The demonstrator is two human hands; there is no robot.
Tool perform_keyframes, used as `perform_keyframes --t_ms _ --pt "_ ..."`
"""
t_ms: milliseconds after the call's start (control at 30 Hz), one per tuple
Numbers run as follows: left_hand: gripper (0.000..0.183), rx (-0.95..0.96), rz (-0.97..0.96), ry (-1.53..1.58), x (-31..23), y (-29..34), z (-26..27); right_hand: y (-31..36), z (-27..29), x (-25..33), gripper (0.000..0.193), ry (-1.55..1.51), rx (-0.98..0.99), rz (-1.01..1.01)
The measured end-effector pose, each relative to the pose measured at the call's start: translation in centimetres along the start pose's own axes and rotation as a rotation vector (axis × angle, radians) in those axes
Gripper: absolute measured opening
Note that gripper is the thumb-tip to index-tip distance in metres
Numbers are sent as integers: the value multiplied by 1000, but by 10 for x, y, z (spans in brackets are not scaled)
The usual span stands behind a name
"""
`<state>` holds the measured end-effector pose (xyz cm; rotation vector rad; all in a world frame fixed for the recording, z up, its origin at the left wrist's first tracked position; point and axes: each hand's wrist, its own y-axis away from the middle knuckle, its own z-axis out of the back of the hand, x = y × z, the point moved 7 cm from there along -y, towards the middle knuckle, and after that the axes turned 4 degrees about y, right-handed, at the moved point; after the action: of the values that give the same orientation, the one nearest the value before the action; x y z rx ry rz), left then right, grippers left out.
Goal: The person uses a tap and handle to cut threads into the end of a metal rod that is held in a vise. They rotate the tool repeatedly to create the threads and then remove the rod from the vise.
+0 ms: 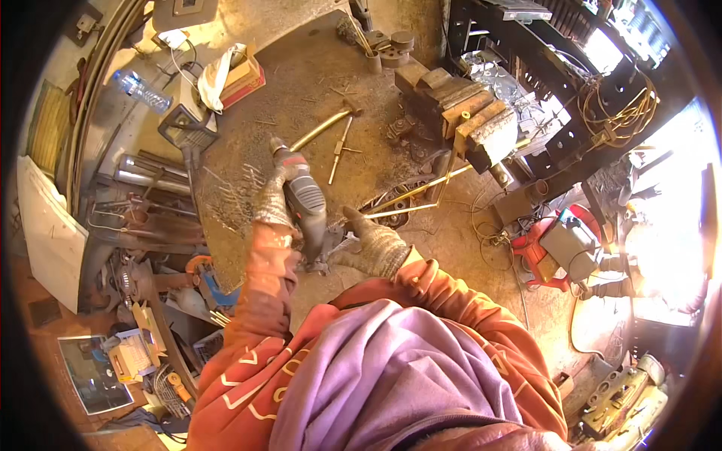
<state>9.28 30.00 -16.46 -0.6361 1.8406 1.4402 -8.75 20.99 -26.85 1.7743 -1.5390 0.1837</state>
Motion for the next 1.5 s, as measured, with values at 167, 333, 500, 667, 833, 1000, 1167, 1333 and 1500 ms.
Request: perform_keyframes --t_ms 167,333,500,667,833,1000,1167,1333,1500 --pt "51 200 -344 362 -25 85 -57 80 -87 84 78 878 110 827" --pt "55 587 -571 318 -64 160 -132 182 -57 174 55 616 -193 1043" --pt "67 487 -1623 -488 -121 212 -183 301 -34 234 63 1210 -617 1215" --pt "70 1255 -1467 -585 -108 213 -292 364 -50 267 62 1423 -678 1083" --pt "74 1462 -1376 -447 -92 207 -343 387 -80 308 71 1750 -1261 984" --pt "77 1530 -1384 -272 -99 201 -365 388 -111 325 61 2154 -1532 1307" --pt "74 1565 -1260 -198 -106 194 -384 363 -131 365 55 2044 -1222 1264" --pt "63 1567 -1042 21 -113 163 -379 313 -188 404 20 2263 -634 1066" --pt "53 1630 -1042 -6 -118 180 -398 301 -185 418 22 2225 -612 701"
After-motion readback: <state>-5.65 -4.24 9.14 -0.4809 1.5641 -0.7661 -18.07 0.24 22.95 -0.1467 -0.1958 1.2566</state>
